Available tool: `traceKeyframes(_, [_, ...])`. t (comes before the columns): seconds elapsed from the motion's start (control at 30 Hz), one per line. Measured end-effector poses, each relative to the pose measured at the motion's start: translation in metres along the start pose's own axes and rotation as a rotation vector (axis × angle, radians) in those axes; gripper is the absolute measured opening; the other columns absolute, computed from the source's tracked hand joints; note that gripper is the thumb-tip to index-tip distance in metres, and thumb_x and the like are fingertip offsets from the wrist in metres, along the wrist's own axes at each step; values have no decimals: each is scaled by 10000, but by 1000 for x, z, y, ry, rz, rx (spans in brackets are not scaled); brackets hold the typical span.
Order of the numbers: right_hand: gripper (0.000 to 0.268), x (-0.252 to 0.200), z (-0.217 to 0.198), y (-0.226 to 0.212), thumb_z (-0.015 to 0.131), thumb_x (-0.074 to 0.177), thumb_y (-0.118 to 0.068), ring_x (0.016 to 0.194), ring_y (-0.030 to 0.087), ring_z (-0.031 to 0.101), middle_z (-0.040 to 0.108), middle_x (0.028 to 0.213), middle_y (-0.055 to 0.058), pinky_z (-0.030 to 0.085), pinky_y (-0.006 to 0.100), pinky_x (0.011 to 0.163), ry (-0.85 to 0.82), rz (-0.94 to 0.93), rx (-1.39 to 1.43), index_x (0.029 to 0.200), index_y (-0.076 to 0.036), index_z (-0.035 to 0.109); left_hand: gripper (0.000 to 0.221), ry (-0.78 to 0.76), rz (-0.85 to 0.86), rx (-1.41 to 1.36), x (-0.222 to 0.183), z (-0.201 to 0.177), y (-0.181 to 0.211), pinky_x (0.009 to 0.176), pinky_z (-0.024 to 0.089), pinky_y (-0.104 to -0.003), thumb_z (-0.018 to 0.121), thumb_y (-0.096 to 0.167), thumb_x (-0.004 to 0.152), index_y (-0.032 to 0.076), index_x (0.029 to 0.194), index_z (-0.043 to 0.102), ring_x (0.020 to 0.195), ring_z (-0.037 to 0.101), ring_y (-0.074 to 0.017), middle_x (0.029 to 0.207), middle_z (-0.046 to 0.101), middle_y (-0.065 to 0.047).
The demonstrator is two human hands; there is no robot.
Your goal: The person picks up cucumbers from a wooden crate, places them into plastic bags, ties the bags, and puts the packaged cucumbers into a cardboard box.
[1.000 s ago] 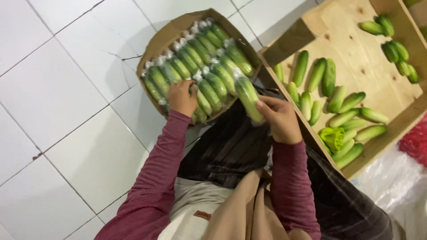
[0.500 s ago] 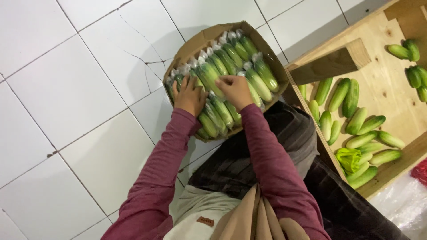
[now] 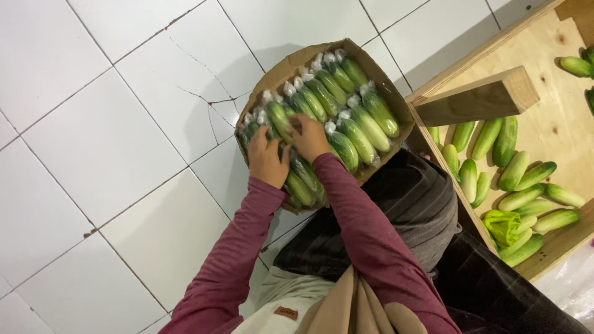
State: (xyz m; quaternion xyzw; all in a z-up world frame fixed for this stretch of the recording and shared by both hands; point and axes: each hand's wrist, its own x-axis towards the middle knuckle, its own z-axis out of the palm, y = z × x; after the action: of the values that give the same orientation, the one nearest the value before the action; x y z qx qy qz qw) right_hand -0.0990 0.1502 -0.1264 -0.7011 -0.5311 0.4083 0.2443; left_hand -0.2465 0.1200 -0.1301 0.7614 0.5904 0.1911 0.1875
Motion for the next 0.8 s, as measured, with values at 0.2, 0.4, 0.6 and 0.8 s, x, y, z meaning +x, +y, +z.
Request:
traceKeyframes(0.2, [334, -1, -5, 2, 648, 970, -77, 1114, 411, 685, 715, 1152, 245, 574, 511, 955, -107, -51, -61, 1283, 38, 660, 247, 4, -23, -29, -1, -12, 5, 1155, 372, -576, 671, 208, 998, 1, 1130, 691, 1295, 525, -362, 1359, 497, -162])
traceKeyframes(0.4, [348, 10, 10, 23, 657, 973, -118, 1129, 402, 684, 711, 1171, 225, 579, 502, 968, -134, -71, -122, 1307, -24, 625, 270, 55, 26, -12, -2, -5, 1, 1133, 389, -568, 690, 192, 986, 24, 1194, 654, 1328, 476, -366, 1359, 450, -148])
traceKeyframes(0.6, [345, 3, 12, 18, 652, 957, -74, 1161, 409, 658, 648, 1231, 224, 564, 490, 986, -72, -75, -163, 1296, -9, 649, 267, 40, 20, 58, -2, -4, 0, 1109, 375, -591, 703, 204, 975, 54, 1192, 661, 1340, 401, -356, 1358, 428, -123])
traceKeyframes(0.8, [399, -15, 2, -1, 669, 929, -97, 1115, 325, 530, 612, 1125, 154, 416, 477, 1026, -36, -181, -461, 1324, -44, 678, 260, 62, 34, 58, -3, -5, 2, 1092, 390, -600, 703, 203, 977, 74, 1201, 670, 1322, 399, -356, 1360, 434, -128])
